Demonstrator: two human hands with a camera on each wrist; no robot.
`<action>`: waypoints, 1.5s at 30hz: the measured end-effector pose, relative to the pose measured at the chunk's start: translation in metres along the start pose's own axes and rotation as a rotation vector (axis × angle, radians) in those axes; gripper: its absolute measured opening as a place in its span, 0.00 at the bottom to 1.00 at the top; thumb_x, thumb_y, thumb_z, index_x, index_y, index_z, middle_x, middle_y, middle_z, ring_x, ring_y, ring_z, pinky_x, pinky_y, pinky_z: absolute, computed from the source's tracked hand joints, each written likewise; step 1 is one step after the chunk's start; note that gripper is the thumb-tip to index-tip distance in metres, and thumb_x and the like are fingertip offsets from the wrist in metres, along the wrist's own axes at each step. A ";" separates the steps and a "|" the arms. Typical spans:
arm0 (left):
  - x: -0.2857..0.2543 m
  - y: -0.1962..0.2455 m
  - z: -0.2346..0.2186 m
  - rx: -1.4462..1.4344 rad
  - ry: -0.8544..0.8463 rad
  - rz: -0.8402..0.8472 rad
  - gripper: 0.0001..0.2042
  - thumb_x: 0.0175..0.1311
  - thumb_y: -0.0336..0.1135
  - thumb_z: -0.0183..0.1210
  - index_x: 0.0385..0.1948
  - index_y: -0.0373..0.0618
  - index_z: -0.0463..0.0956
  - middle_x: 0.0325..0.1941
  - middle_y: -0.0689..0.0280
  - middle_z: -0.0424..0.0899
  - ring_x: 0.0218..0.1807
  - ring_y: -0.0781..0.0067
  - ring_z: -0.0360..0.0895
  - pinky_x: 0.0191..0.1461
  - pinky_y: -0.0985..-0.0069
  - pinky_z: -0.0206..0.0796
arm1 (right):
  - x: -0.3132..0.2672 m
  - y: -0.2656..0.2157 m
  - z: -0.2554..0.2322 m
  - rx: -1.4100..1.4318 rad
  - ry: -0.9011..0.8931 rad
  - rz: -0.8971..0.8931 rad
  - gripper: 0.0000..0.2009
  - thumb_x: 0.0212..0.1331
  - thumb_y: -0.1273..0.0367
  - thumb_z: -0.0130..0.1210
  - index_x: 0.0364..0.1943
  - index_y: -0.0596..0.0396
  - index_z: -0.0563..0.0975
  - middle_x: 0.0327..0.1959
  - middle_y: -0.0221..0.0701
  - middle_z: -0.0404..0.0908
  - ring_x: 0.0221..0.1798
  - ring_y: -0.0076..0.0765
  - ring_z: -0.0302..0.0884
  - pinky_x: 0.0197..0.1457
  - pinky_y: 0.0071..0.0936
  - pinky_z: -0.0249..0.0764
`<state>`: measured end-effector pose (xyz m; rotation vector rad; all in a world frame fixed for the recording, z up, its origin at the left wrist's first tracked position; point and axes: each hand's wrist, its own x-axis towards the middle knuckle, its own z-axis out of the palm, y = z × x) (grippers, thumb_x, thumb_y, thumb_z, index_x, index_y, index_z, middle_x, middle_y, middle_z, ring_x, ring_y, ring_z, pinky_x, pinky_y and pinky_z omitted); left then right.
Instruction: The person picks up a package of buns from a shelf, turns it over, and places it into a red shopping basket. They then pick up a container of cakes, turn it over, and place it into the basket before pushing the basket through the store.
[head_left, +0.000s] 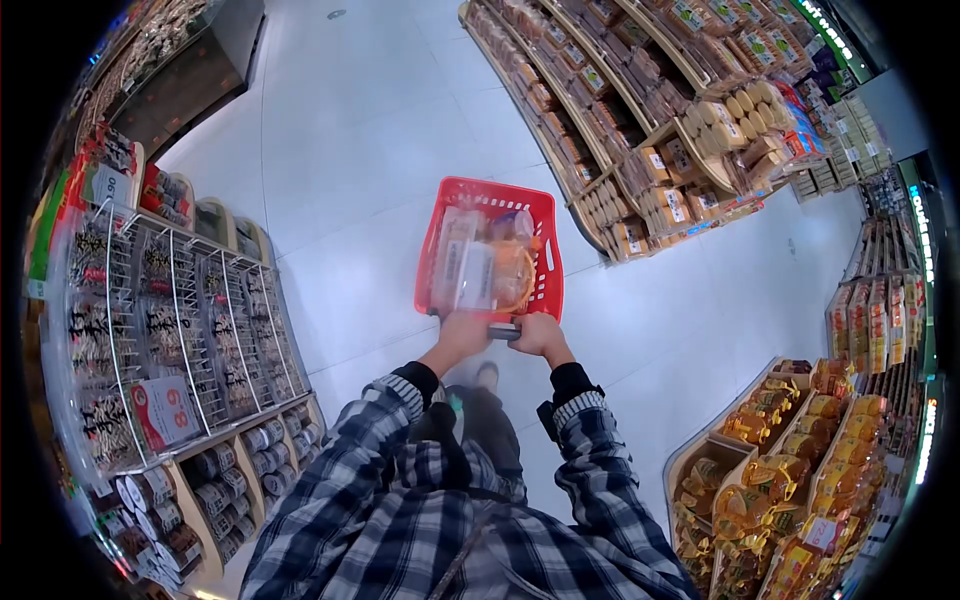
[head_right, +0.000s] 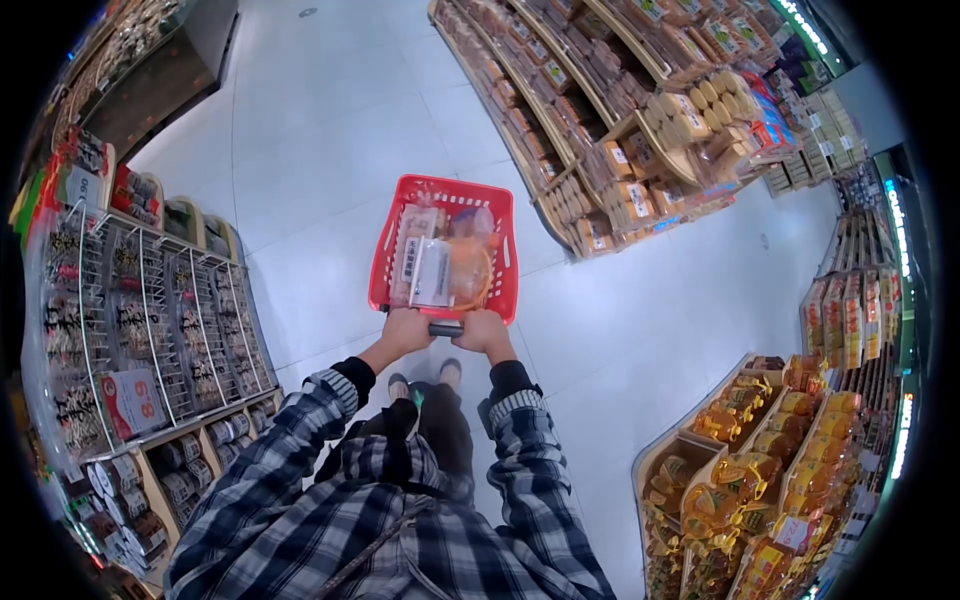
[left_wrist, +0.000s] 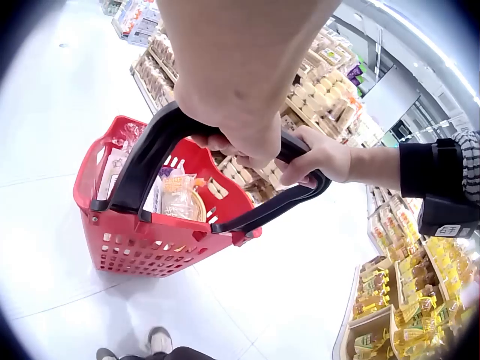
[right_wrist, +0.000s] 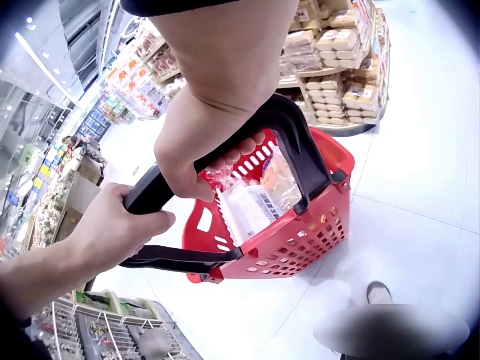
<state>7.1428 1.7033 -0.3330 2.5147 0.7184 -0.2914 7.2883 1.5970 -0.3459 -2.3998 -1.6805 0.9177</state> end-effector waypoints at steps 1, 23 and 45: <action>0.017 -0.005 -0.002 0.027 0.019 0.014 0.09 0.43 0.40 0.56 0.23 0.47 0.78 0.23 0.58 0.79 0.29 0.58 0.78 0.35 0.63 0.70 | 0.014 0.005 -0.009 0.007 0.016 -0.007 0.13 0.31 0.58 0.57 0.20 0.51 0.77 0.21 0.38 0.78 0.28 0.45 0.76 0.34 0.38 0.72; 0.354 -0.146 -0.170 0.057 0.186 -0.137 0.10 0.40 0.44 0.57 0.20 0.50 0.78 0.20 0.61 0.79 0.25 0.60 0.77 0.30 0.64 0.69 | 0.394 0.065 -0.211 -0.010 0.022 -0.255 0.15 0.33 0.59 0.54 0.23 0.53 0.80 0.23 0.41 0.79 0.30 0.46 0.78 0.37 0.38 0.74; 0.640 -0.352 -0.368 0.091 0.228 -0.133 0.12 0.42 0.46 0.56 0.23 0.49 0.79 0.19 0.60 0.78 0.25 0.58 0.77 0.30 0.63 0.69 | 0.761 0.032 -0.374 -0.121 0.083 -0.165 0.13 0.36 0.65 0.52 0.29 0.50 0.79 0.25 0.40 0.79 0.31 0.45 0.78 0.35 0.39 0.74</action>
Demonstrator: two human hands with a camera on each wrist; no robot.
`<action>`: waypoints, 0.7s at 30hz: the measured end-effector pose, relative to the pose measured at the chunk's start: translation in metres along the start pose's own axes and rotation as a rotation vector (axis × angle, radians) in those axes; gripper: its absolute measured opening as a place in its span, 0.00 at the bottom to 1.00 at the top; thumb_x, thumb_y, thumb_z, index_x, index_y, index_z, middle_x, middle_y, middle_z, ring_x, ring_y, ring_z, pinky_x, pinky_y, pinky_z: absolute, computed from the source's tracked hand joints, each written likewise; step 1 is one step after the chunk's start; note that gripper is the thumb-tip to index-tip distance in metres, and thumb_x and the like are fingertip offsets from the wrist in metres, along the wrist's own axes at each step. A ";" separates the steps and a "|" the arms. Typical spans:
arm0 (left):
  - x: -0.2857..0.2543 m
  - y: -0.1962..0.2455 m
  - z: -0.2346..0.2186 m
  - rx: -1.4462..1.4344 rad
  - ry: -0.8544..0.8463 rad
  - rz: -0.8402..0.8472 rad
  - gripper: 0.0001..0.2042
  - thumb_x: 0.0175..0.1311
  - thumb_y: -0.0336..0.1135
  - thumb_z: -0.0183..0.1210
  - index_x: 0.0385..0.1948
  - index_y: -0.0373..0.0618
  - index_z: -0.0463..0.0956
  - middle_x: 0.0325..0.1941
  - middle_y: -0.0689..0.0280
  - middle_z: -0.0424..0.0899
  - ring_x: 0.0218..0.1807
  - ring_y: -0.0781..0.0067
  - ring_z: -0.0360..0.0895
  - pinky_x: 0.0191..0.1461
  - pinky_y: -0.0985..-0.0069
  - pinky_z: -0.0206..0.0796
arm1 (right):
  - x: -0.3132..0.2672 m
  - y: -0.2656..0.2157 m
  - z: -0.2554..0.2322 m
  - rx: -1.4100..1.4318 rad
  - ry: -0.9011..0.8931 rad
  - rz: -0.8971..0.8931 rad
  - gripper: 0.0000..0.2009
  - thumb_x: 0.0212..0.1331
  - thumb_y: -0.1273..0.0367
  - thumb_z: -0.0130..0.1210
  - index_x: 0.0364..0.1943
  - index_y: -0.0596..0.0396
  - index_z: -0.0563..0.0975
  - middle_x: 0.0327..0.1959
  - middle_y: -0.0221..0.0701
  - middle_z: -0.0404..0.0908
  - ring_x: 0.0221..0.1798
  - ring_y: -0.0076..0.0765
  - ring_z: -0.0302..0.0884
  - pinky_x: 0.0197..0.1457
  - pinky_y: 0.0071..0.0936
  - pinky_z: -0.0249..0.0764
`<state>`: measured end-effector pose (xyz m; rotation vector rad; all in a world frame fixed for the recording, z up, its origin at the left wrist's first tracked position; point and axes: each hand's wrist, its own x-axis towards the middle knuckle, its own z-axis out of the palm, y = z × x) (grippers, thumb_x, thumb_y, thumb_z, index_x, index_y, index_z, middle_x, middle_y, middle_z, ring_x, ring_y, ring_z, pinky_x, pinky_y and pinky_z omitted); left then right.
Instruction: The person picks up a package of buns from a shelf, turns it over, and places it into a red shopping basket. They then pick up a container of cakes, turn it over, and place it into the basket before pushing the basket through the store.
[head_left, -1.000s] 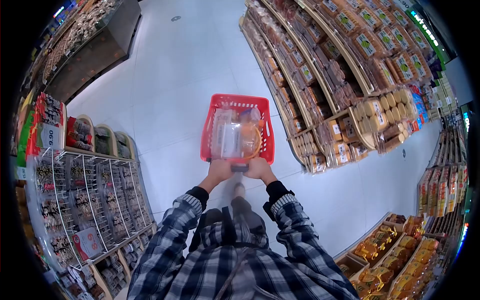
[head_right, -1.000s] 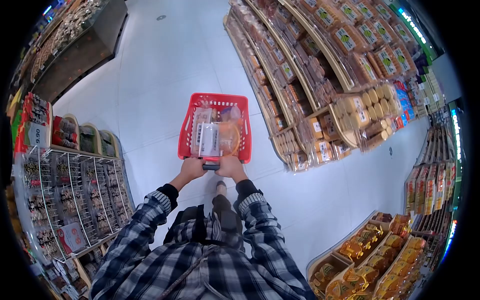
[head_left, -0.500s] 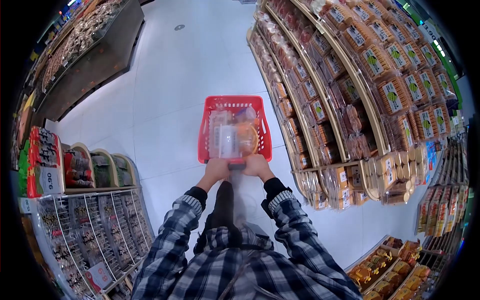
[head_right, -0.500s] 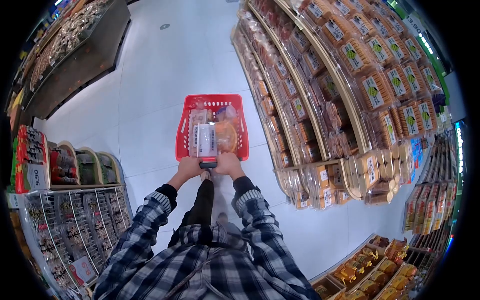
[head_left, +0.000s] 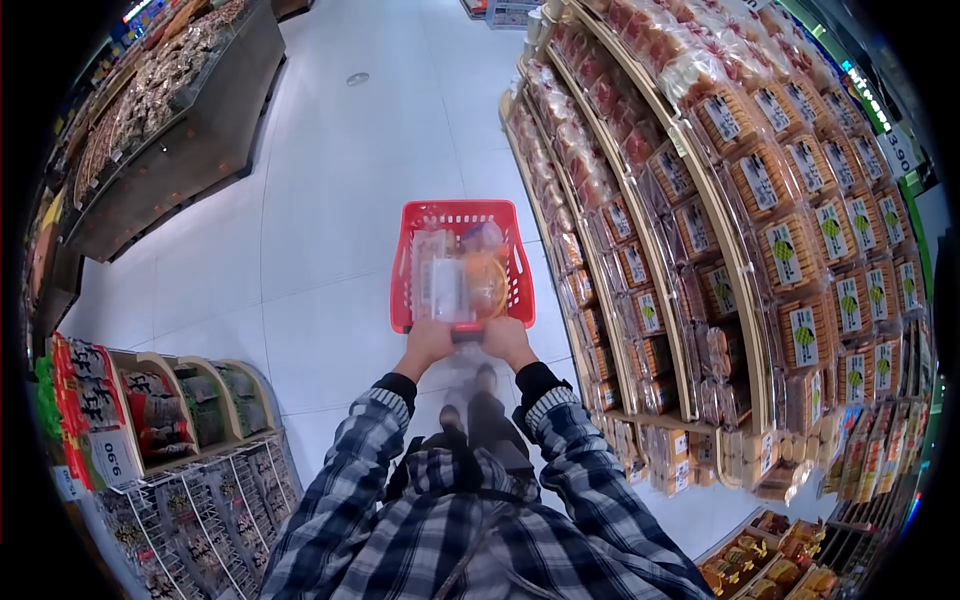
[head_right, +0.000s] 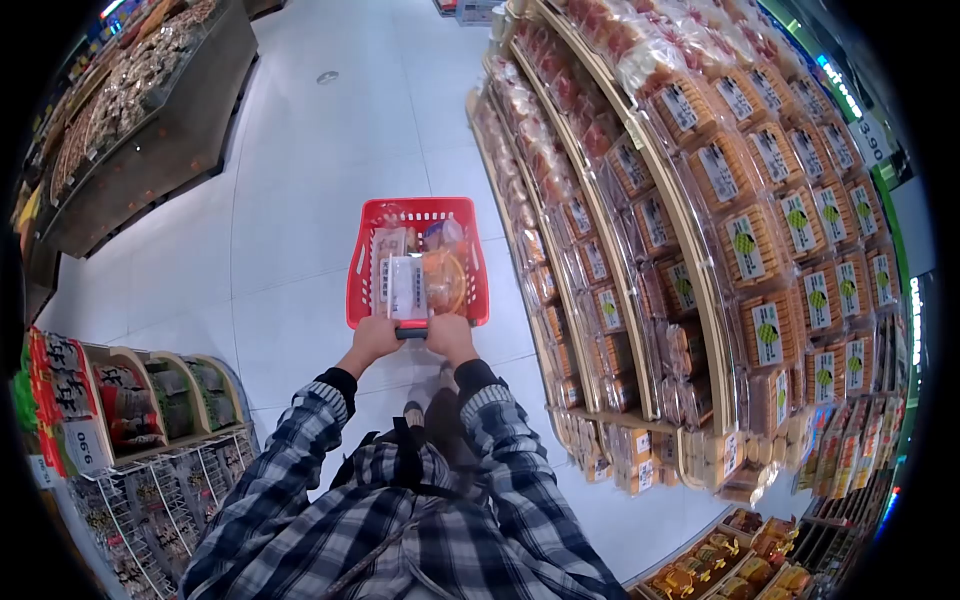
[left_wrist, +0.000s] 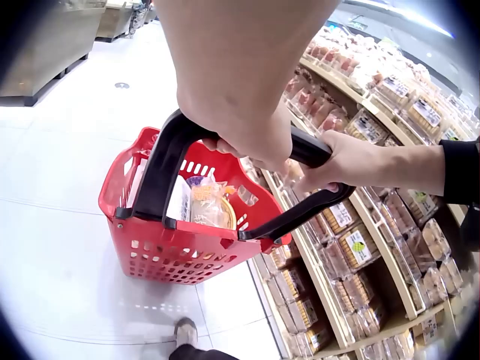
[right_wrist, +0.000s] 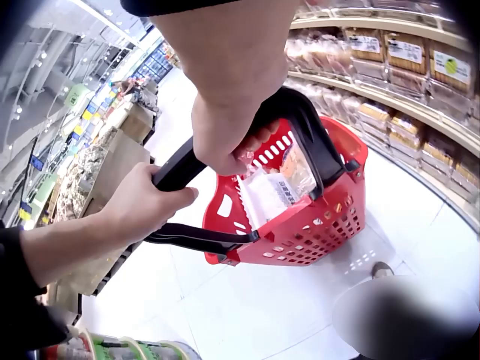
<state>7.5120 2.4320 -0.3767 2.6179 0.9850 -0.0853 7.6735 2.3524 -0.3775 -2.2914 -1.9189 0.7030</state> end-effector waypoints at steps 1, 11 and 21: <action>0.013 -0.007 -0.007 -0.004 0.000 -0.011 0.12 0.42 0.46 0.57 0.22 0.48 0.79 0.19 0.60 0.78 0.25 0.58 0.77 0.30 0.63 0.69 | 0.018 0.002 -0.012 -0.032 -0.088 -0.014 0.13 0.36 0.65 0.52 0.29 0.51 0.79 0.26 0.40 0.79 0.32 0.45 0.78 0.36 0.39 0.74; 0.161 -0.074 -0.065 -0.061 -0.093 -0.125 0.14 0.40 0.47 0.59 0.26 0.50 0.79 0.24 0.58 0.79 0.30 0.58 0.77 0.36 0.62 0.69 | 0.187 0.025 -0.088 0.024 -0.173 -0.065 0.14 0.35 0.63 0.51 0.25 0.58 0.80 0.28 0.45 0.79 0.35 0.46 0.78 0.40 0.38 0.74; 0.314 -0.132 -0.100 -0.007 -0.331 -0.263 0.18 0.40 0.49 0.59 0.26 0.45 0.80 0.30 0.55 0.80 0.36 0.56 0.78 0.41 0.64 0.69 | 0.350 0.069 -0.143 0.038 -0.389 -0.189 0.18 0.36 0.61 0.52 0.29 0.60 0.79 0.32 0.46 0.79 0.37 0.47 0.78 0.42 0.38 0.73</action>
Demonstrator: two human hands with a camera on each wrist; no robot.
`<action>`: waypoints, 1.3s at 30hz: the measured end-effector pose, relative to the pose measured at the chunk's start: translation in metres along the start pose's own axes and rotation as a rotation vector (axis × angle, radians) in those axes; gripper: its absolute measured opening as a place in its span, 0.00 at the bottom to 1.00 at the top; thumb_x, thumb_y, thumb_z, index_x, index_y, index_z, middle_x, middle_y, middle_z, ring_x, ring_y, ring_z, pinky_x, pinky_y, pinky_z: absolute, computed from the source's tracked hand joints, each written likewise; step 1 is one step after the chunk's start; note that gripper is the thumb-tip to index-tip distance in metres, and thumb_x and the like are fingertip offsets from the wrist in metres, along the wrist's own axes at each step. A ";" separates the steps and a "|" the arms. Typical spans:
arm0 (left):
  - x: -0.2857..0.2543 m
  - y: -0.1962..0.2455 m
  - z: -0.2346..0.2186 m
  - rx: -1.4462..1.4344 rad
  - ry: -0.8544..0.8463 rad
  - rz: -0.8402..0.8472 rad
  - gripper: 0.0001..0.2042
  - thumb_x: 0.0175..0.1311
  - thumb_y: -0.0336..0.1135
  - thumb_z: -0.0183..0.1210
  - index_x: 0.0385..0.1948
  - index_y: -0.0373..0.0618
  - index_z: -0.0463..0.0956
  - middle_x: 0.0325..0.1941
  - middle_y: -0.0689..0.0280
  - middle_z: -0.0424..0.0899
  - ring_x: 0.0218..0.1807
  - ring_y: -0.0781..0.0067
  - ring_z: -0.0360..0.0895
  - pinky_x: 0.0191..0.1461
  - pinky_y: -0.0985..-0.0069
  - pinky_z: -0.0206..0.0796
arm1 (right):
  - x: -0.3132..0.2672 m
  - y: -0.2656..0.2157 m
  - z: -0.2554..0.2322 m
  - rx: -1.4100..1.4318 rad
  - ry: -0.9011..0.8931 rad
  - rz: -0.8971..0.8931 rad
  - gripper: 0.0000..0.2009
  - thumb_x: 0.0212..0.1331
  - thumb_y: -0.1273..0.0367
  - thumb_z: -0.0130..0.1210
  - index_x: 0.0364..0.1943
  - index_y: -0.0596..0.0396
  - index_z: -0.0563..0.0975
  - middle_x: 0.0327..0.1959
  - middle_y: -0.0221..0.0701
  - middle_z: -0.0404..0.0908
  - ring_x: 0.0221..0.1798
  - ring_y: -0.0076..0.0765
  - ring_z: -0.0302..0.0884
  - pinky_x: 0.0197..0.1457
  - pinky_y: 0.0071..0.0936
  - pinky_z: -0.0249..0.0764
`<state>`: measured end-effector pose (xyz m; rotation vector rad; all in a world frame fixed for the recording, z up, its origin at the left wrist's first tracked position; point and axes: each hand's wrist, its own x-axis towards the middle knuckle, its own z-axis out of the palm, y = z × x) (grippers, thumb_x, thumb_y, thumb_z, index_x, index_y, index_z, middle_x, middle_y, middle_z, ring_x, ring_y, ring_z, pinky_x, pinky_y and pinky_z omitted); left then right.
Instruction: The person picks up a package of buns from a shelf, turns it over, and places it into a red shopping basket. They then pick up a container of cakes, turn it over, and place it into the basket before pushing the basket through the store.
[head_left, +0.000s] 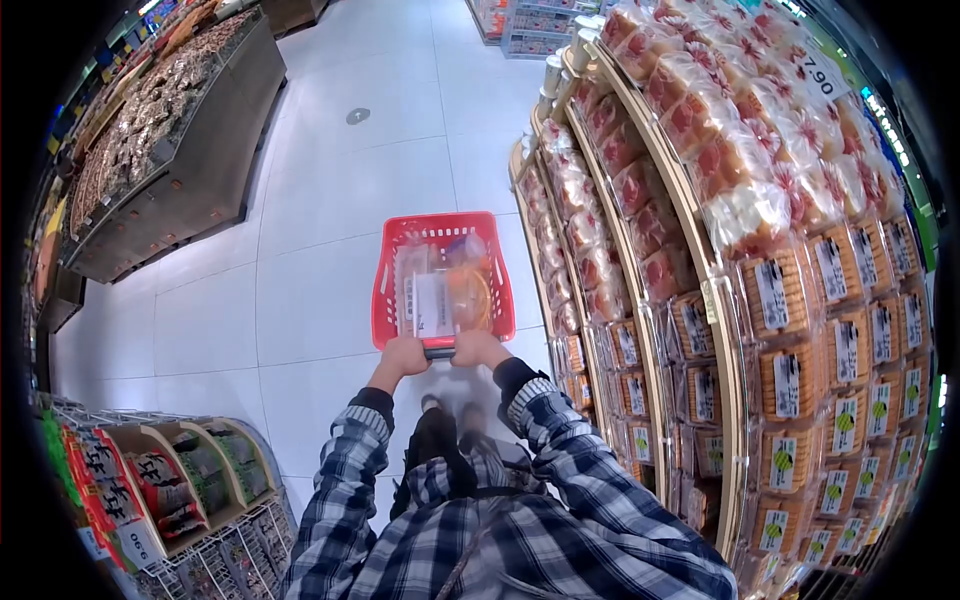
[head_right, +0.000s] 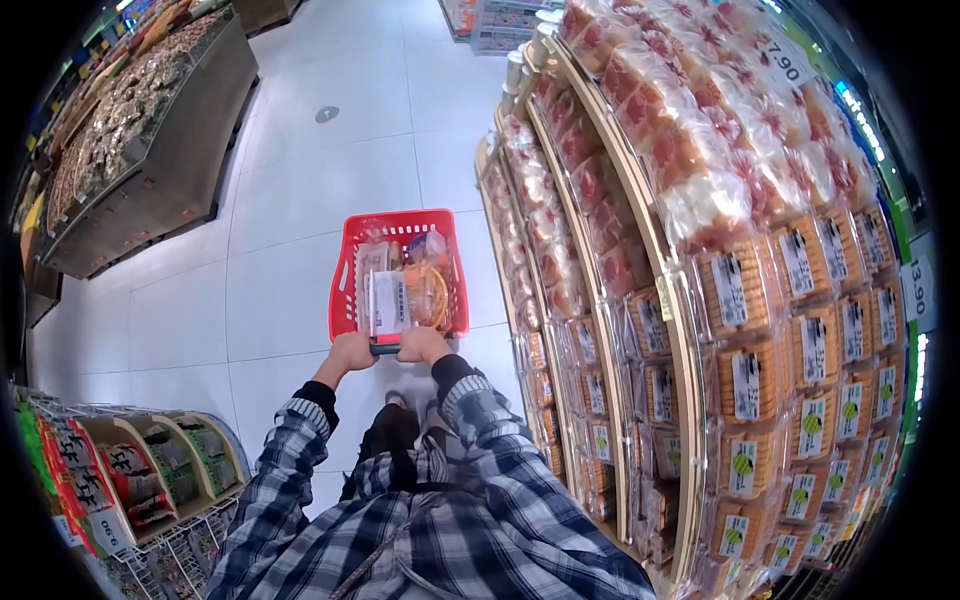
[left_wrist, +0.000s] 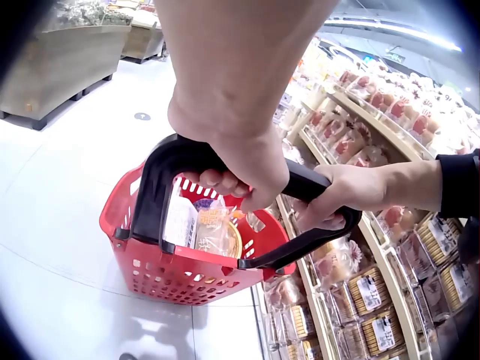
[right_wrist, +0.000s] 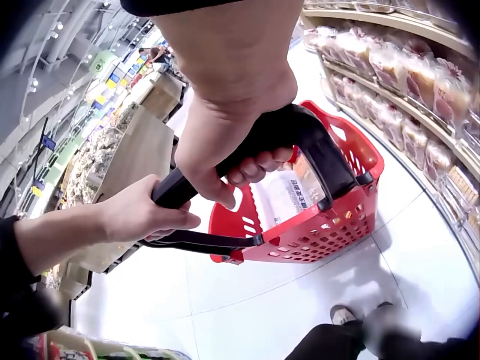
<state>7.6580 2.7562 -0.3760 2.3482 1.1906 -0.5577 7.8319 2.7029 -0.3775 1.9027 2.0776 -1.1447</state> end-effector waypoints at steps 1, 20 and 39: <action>0.014 -0.002 -0.010 0.019 -0.032 0.017 0.18 0.41 0.49 0.58 0.26 0.44 0.80 0.30 0.54 0.80 0.36 0.56 0.78 0.41 0.64 0.69 | 0.012 0.008 -0.010 0.017 -0.005 -0.019 0.18 0.35 0.60 0.53 0.28 0.60 0.79 0.31 0.46 0.79 0.36 0.48 0.78 0.41 0.39 0.73; 0.296 -0.081 -0.207 -0.002 0.075 0.166 0.14 0.41 0.45 0.54 0.23 0.46 0.80 0.24 0.56 0.80 0.30 0.56 0.78 0.36 0.63 0.70 | 0.235 0.087 -0.246 -0.022 0.193 0.110 0.17 0.36 0.57 0.54 0.26 0.57 0.80 0.27 0.43 0.79 0.33 0.45 0.78 0.40 0.36 0.74; 0.574 -0.115 -0.412 0.010 0.195 0.107 0.11 0.43 0.45 0.54 0.21 0.50 0.80 0.22 0.58 0.79 0.27 0.57 0.78 0.34 0.63 0.70 | 0.479 0.214 -0.494 0.165 -0.052 0.019 0.21 0.34 0.56 0.56 0.29 0.61 0.79 0.31 0.45 0.79 0.36 0.46 0.77 0.42 0.36 0.72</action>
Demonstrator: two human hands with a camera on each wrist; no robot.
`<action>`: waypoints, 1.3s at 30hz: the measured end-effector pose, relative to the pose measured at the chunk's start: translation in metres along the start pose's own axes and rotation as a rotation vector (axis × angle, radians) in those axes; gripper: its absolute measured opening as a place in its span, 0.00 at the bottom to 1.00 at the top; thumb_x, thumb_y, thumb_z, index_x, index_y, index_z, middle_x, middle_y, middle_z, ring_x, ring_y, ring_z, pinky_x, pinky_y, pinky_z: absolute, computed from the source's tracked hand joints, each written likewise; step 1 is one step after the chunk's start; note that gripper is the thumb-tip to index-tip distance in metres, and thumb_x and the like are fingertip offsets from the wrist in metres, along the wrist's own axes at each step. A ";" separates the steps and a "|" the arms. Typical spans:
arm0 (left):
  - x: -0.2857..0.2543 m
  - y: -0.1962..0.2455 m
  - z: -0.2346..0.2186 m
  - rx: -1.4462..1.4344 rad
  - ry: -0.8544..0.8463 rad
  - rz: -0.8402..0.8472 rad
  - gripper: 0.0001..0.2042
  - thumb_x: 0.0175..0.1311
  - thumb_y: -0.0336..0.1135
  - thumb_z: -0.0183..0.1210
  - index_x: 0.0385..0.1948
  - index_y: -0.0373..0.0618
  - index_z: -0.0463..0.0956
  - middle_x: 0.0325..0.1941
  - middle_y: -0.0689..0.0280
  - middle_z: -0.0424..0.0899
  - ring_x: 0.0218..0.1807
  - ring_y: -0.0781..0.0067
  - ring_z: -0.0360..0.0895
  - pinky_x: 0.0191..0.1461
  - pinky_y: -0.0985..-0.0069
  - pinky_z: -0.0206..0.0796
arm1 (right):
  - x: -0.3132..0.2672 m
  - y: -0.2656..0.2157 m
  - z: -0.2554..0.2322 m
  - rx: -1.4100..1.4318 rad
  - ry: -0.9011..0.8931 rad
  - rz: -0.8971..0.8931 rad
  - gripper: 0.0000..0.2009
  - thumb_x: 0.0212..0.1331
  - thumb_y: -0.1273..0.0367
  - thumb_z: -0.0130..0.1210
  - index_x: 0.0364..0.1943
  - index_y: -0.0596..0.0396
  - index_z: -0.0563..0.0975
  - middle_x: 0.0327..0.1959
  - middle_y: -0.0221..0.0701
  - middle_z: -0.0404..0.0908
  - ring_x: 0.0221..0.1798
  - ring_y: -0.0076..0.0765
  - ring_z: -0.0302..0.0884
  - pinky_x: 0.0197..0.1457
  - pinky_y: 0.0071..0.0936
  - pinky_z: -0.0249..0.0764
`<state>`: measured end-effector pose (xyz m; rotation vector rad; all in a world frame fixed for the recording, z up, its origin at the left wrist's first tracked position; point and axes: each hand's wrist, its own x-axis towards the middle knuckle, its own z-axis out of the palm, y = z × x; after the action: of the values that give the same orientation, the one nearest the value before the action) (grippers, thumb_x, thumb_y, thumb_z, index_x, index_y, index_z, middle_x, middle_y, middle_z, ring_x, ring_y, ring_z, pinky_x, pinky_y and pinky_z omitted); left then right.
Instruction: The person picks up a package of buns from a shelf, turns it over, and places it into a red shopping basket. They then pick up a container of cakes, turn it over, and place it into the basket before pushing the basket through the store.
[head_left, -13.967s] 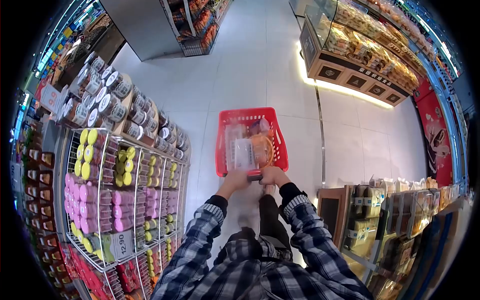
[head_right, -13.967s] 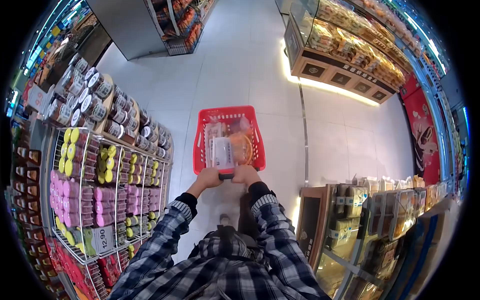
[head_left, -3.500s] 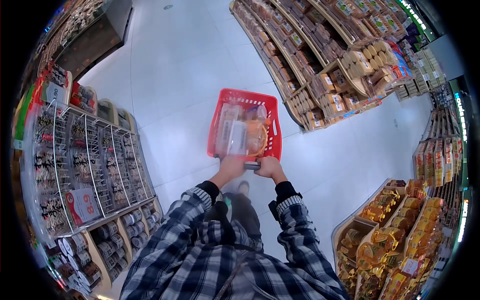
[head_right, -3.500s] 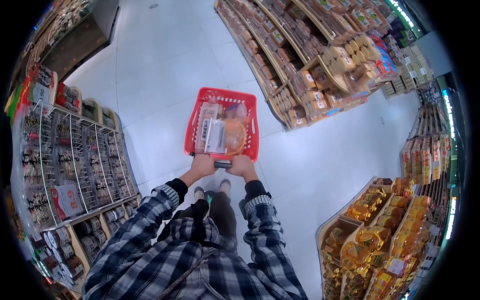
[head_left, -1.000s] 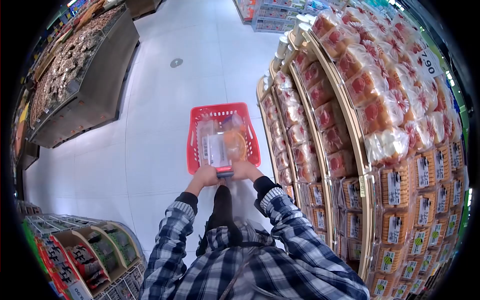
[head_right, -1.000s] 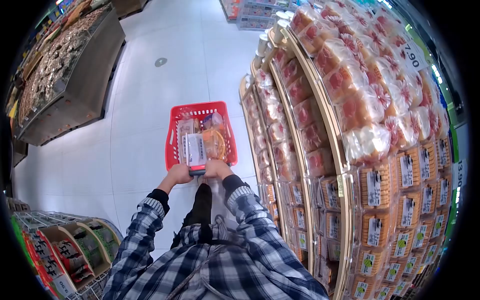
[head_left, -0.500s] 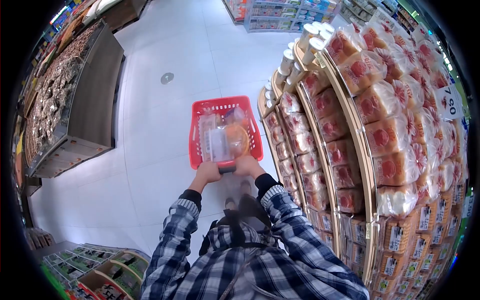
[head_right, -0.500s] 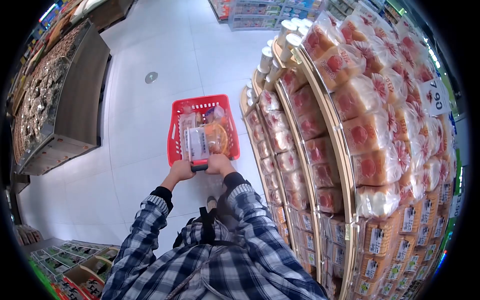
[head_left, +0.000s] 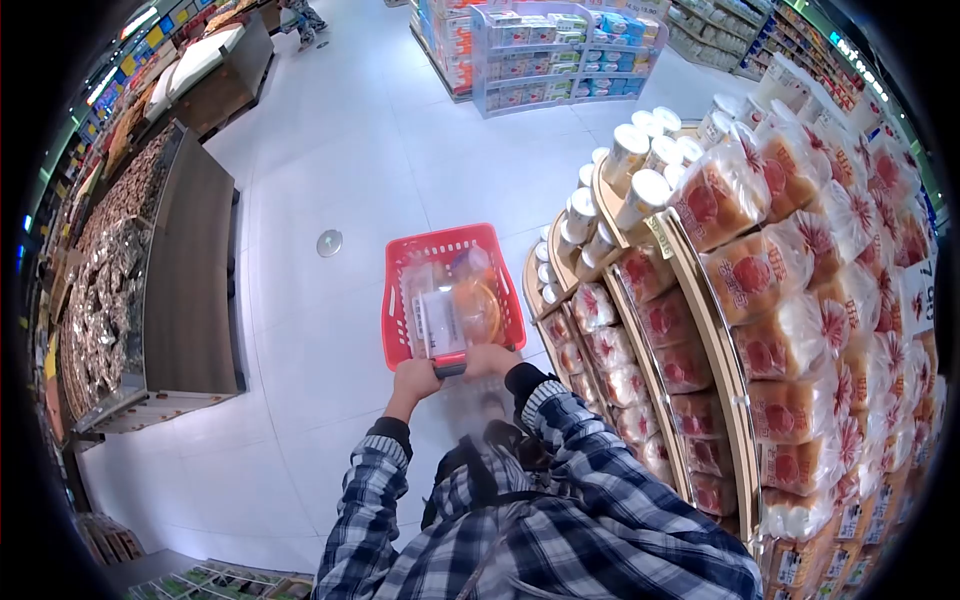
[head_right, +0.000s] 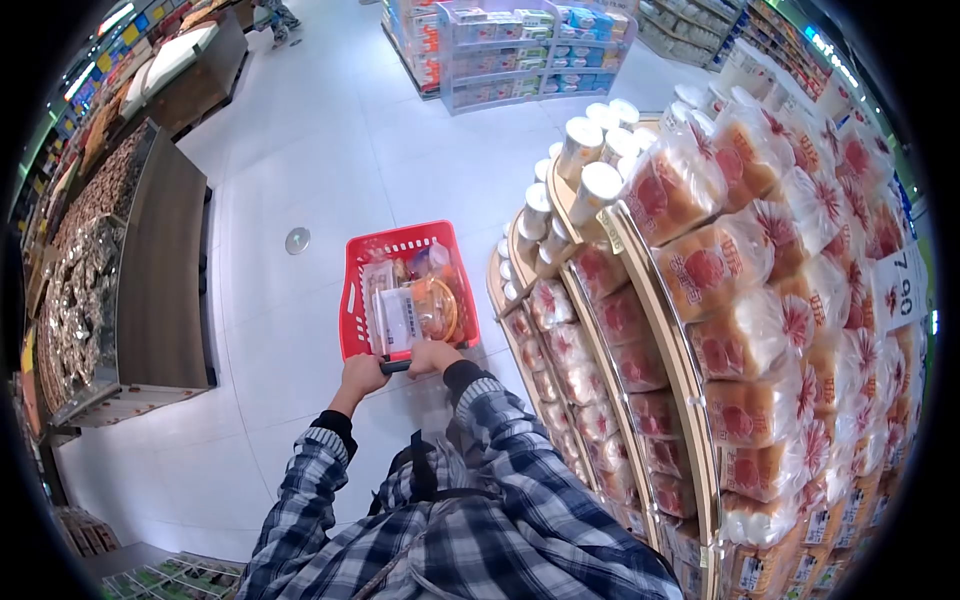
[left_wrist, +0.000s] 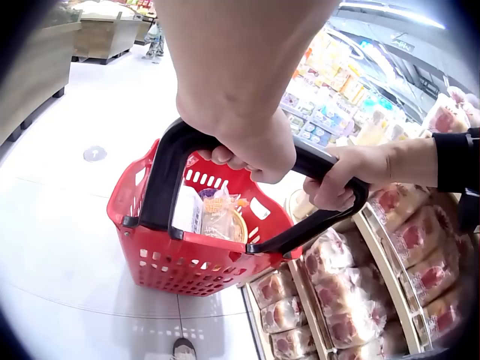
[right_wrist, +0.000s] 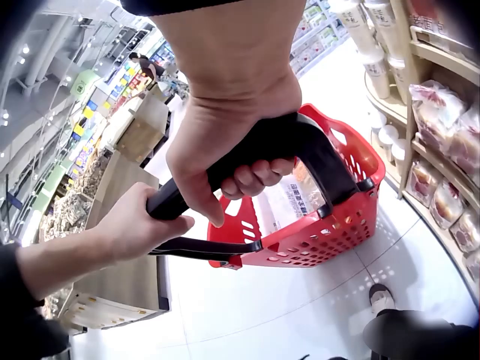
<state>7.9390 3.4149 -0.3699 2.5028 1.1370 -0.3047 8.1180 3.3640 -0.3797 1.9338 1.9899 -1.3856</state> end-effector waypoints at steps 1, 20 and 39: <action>0.009 -0.005 -0.005 0.005 -0.005 0.010 0.11 0.43 0.45 0.54 0.21 0.50 0.80 0.22 0.58 0.79 0.27 0.57 0.78 0.34 0.63 0.70 | 0.004 -0.002 -0.009 -0.019 -0.005 -0.002 0.20 0.35 0.57 0.55 0.28 0.61 0.79 0.30 0.45 0.79 0.35 0.47 0.77 0.41 0.37 0.72; 0.323 -0.094 -0.116 0.068 -0.055 0.267 0.13 0.37 0.44 0.57 0.21 0.45 0.80 0.23 0.56 0.80 0.29 0.58 0.79 0.35 0.65 0.70 | 0.191 0.061 -0.218 0.002 0.335 0.199 0.19 0.34 0.55 0.55 0.26 0.56 0.80 0.26 0.42 0.79 0.32 0.45 0.78 0.39 0.38 0.73; 0.609 -0.109 -0.222 0.160 -0.039 0.518 0.11 0.40 0.45 0.56 0.19 0.50 0.80 0.21 0.60 0.79 0.25 0.58 0.77 0.33 0.64 0.70 | 0.331 0.152 -0.416 0.175 0.442 0.305 0.19 0.36 0.56 0.53 0.25 0.59 0.80 0.25 0.44 0.78 0.32 0.48 0.78 0.39 0.38 0.73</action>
<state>8.2619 3.9869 -0.4043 2.8014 0.4304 -0.3039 8.3897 3.8447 -0.4060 2.6824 1.6472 -1.1659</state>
